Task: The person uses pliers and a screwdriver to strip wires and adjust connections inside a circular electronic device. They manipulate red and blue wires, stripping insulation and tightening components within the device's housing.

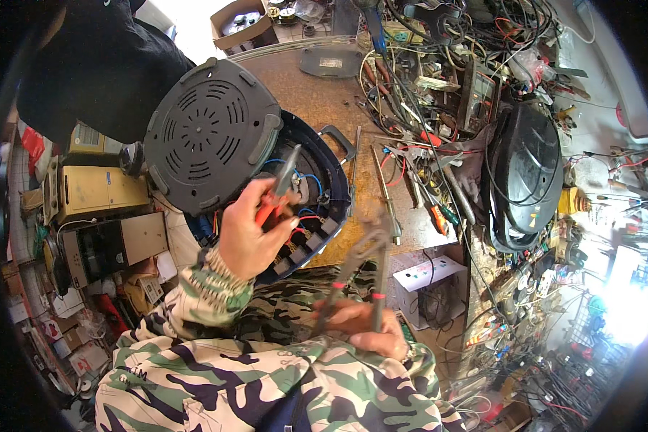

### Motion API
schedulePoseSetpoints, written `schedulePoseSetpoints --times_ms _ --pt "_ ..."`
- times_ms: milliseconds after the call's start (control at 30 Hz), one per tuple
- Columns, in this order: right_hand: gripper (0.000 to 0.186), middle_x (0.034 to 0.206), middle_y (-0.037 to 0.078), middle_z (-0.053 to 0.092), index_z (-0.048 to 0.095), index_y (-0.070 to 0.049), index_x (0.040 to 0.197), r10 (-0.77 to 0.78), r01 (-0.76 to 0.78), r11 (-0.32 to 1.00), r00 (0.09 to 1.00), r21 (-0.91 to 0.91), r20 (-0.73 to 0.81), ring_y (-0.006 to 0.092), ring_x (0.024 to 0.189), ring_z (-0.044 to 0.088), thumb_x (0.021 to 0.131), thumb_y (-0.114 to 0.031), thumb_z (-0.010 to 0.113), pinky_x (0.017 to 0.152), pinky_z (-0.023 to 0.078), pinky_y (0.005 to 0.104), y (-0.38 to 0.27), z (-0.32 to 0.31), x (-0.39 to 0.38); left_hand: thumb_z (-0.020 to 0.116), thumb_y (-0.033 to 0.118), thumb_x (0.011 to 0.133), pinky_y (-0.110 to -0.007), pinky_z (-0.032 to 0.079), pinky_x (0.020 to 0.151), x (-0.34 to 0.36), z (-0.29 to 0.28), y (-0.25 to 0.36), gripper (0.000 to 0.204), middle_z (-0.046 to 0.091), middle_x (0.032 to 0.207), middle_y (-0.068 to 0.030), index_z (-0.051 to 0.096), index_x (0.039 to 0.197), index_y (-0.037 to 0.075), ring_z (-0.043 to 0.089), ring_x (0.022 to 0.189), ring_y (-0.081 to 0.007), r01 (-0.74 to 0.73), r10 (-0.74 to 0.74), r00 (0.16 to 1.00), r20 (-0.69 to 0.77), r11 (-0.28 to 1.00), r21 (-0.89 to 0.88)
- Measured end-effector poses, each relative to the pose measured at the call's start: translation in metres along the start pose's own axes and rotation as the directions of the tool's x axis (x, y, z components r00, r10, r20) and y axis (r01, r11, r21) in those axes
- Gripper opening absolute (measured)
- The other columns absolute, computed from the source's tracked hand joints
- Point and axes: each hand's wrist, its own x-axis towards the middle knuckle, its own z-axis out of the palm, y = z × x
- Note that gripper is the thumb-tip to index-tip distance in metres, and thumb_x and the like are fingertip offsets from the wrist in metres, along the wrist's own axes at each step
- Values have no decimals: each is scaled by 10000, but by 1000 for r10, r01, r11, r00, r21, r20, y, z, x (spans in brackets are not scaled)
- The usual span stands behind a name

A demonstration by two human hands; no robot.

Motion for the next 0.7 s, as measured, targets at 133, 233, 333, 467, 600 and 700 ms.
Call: schedulePoseSetpoints --times_ms 133,233,333,467,600,700 --pt "258 1232 230 670 662 44 1051 -264 105 918 881 -381 -392 326 1119 688 819 -54 607 1014 534 466 -31 -21 17 803 -48 824 -343 609 864 32 25 -9 477 766 1126 -156 577 1242 -13 765 965 -231 -225 209 972 111 962 158" --pt "213 964 138 731 662 23 971 -385 -143 678 766 -721 -514 244 891 699 815 -112 612 822 555 384 -50 -85 64 814 -37 824 -339 608 860 34 24 -12 448 777 1058 -143 590 1211 -13 775 964 -237 -155 138 984 112 975 158" --pt "227 848 136 710 671 56 956 -406 -305 473 757 -827 -511 213 794 696 836 -114 580 748 554 339 -48 -136 100 866 26 808 -338 612 835 37 30 -19 458 780 1028 -131 602 1181 -8 779 915 -230 -192 171 975 139 969 153" --pt "209 809 189 728 713 6 940 -508 -438 205 717 -875 -478 325 781 736 860 -154 606 729 565 412 -17 -159 143 932 99 761 -330 613 827 35 30 -12 536 780 1000 -118 611 1178 1 780 907 -219 -154 134 985 104 965 210" --pt "322 992 289 721 663 35 1029 -520 -581 48 680 -813 -517 475 981 698 858 -237 653 900 546 541 -11 -158 169 960 127 733 -326 616 830 35 38 -24 579 778 984 -117 615 1181 5 781 910 -211 -225 212 974 86 954 196" --pt "380 1070 300 703 633 54 1101 -487 -584 3 708 -812 -512 490 1042 675 872 -242 701 934 533 547 -16 -153 175 954 112 740 -337 623 851 31 40 -21 582 775 1012 -131 613 1197 -1 785 972 -219 -181 162 981 108 963 199"
